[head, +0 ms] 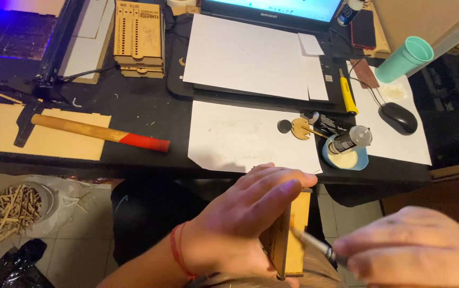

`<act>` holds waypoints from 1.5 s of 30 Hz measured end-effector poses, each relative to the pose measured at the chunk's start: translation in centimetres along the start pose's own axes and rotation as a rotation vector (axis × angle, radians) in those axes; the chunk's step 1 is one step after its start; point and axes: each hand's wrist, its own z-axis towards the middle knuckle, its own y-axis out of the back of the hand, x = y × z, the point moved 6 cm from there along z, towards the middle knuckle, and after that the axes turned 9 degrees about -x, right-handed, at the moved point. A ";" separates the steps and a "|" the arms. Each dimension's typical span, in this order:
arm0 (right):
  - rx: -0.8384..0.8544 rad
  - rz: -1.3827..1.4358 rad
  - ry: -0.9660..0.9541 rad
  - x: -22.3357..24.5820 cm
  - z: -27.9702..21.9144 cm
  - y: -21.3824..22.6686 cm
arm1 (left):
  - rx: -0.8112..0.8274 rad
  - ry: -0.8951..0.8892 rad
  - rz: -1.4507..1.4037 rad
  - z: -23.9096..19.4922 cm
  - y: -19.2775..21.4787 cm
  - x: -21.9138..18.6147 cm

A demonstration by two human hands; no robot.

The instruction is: Applying a layer of varnish to the exterior of a small laser-cut wooden box using a paintbrush.

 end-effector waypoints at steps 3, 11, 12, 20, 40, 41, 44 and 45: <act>0.017 -0.088 -0.052 -0.2 -0.7 0.3 | 0.008 -0.008 -0.002 0.0 -0.1 0.1; 0.151 -0.161 0.184 -1.8 -3.7 2.1 | -0.018 -0.023 0.016 -0.1 0.2 0.2; 0.150 -0.162 0.184 -1.0 -3.7 2.2 | -0.017 -0.024 0.015 0.2 0.4 0.0; -0.711 -0.046 -0.055 -4.7 -8.9 1.4 | 0.004 0.263 -0.673 0.0 0.5 0.5; -0.045 0.102 0.018 -0.6 -3.1 -0.3 | -0.027 0.294 -0.753 0.8 1.0 0.2; 0.065 0.212 0.020 0.4 -2.2 -1.1 | -0.031 0.276 -0.708 0.7 1.1 0.2; 0.079 0.211 -0.150 -0.9 -4.4 -0.8 | -0.054 0.260 -0.658 0.8 1.5 0.5; 0.080 0.213 -0.154 -1.5 -5.0 -0.5 | -0.055 0.264 -0.662 0.8 1.6 0.6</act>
